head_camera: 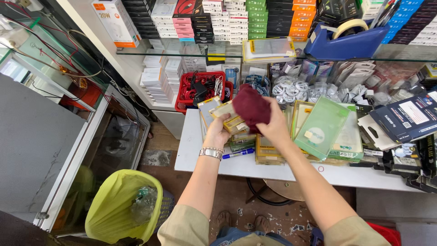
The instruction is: The person labels small rectangular packages with a blue marker, then wipes them with a cloth. They stack the labeled packages and place them on a glass shelf. The person repeats the labeling and wiping process on additional packages.
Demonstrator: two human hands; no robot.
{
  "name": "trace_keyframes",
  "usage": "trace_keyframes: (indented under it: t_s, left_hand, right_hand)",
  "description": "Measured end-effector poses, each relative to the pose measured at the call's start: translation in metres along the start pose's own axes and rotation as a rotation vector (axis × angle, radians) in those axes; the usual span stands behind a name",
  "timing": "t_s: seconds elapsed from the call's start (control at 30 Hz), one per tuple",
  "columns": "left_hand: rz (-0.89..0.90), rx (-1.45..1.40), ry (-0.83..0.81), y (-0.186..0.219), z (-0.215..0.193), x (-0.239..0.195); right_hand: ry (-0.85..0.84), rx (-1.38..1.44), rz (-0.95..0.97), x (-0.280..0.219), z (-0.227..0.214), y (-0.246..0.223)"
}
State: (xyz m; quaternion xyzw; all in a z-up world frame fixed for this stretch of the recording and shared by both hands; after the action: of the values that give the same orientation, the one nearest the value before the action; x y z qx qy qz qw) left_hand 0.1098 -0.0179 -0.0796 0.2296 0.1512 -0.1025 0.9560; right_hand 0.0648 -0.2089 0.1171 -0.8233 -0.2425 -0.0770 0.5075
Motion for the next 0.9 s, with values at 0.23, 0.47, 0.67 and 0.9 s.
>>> trace_keyframes:
  t_s: [0.23, 0.47, 0.67, 0.9]
  left_hand:
    - [0.100, 0.195, -0.052, 0.017, 0.026, -0.035]
    - [0.029, 0.411, -0.212, 0.012, 0.056, -0.057]
    - [0.101, 0.466, -0.009, 0.074, 0.041, -0.077]
    - [0.234, 1.036, 0.118, 0.034, 0.001, -0.007]
  right_hand:
    - [-0.199, 0.325, 0.145, 0.025, 0.012, 0.036]
    - [-0.100, -0.038, 0.288, 0.049, 0.019, 0.069]
    - [0.216, 0.394, 0.336, 0.050, -0.049, 0.110]
    - [0.226, 0.782, 0.339, 0.038, -0.064, 0.107]
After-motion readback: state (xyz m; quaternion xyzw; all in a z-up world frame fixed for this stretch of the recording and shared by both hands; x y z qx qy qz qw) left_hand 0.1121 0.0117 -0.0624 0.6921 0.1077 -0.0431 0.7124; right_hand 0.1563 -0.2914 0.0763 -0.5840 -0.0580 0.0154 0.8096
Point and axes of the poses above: each hand's wrist, its own x-axis towards the middle knuckle, its own z-axis out of the palm, y = z × x, the point moved 9 cm from there along x, towards the middle knuckle, and after that the axes turned 9 degrees about -y, right-handed, at the moved point
